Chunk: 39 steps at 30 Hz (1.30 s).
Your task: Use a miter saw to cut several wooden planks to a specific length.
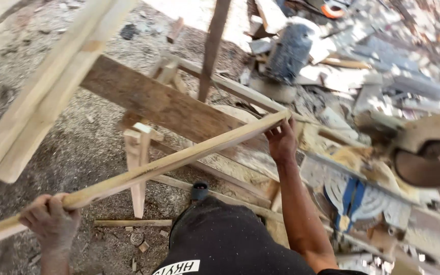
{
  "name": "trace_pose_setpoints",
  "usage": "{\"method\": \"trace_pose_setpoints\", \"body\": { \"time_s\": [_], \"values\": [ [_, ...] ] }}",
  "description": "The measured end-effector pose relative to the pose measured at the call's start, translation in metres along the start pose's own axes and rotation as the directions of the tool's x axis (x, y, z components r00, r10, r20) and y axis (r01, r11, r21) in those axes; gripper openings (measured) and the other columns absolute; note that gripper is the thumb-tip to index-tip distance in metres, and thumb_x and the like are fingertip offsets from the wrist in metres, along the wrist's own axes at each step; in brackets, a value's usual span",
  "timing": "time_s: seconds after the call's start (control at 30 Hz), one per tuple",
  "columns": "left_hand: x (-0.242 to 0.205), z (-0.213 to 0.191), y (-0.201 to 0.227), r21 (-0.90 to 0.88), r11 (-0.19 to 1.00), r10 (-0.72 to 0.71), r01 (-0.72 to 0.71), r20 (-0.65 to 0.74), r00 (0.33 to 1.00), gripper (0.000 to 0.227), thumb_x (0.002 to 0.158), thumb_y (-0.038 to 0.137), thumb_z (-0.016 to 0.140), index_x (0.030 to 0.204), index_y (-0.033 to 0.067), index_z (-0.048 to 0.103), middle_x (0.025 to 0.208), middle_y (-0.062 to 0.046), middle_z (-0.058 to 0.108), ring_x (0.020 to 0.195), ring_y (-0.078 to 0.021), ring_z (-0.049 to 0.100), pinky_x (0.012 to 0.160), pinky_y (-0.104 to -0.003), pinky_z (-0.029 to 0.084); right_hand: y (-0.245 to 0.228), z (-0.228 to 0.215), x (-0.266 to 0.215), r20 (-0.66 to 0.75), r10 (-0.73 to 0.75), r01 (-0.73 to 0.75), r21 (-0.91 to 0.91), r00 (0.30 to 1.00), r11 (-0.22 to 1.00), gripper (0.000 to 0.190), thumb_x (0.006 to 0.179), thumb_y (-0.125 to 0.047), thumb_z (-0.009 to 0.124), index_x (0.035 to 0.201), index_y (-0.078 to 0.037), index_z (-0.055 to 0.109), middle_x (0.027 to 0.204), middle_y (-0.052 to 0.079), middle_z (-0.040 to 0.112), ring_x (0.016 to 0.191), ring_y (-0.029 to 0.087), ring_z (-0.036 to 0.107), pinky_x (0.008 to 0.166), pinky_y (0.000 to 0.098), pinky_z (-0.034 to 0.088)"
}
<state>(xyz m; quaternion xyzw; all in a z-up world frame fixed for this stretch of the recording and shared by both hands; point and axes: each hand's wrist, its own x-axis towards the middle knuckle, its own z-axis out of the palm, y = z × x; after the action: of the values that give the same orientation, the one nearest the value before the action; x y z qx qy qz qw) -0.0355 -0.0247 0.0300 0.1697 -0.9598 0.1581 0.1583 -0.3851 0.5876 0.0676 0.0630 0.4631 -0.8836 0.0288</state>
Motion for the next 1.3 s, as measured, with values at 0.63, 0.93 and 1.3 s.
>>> {"method": "trace_pose_setpoints", "body": {
  "time_s": [0.63, 0.93, 1.3],
  "values": [
    [0.296, 0.000, 0.418, -0.351, 0.594, 0.803, -0.724, 0.318, 0.505, 0.060, 0.090, 0.009, 0.075, 0.146, 0.0196, 0.058, 0.137, -0.008, 0.066, 0.131, -0.0234, 0.061, 0.125, -0.042, 0.041, -0.050, -0.376, -0.158, -0.880, -0.124, -0.452, -0.351, 0.458, 0.820, 0.043, 0.100, -0.015, 0.069, 0.140, -0.005, 0.061, 0.110, 0.006, 0.069, 0.088, 0.023, 0.063, 0.066, 0.0403, 0.055],
    [0.296, -0.024, 0.459, -0.413, 0.777, 0.625, -0.475, 0.594, 0.506, 0.071, 0.080, 0.003, 0.078, 0.145, 0.0219, 0.055, 0.150, -0.005, 0.053, 0.138, -0.0262, 0.052, 0.121, -0.039, 0.039, -0.050, -0.379, -0.125, -0.840, -0.052, -0.164, -0.166, 0.540, 0.972, 0.055, 0.095, 0.006, 0.061, 0.148, -0.003, 0.049, 0.110, 0.009, 0.064, 0.085, 0.020, 0.072, 0.070, 0.0325, 0.068],
    [0.211, -0.068, 0.533, -0.145, 0.580, 0.788, -0.802, 0.351, 0.506, 0.080, 0.083, 0.039, 0.068, 0.152, 0.0071, 0.042, 0.152, -0.019, 0.042, 0.145, -0.0324, 0.037, 0.125, -0.046, 0.027, -0.138, -0.314, -0.151, -0.759, 0.176, -0.301, -0.028, 0.627, 0.953, 0.061, 0.093, 0.001, 0.058, 0.150, -0.008, 0.037, 0.130, 0.029, 0.063, 0.103, 0.030, 0.073, 0.085, 0.0327, 0.062]
  ]
}}
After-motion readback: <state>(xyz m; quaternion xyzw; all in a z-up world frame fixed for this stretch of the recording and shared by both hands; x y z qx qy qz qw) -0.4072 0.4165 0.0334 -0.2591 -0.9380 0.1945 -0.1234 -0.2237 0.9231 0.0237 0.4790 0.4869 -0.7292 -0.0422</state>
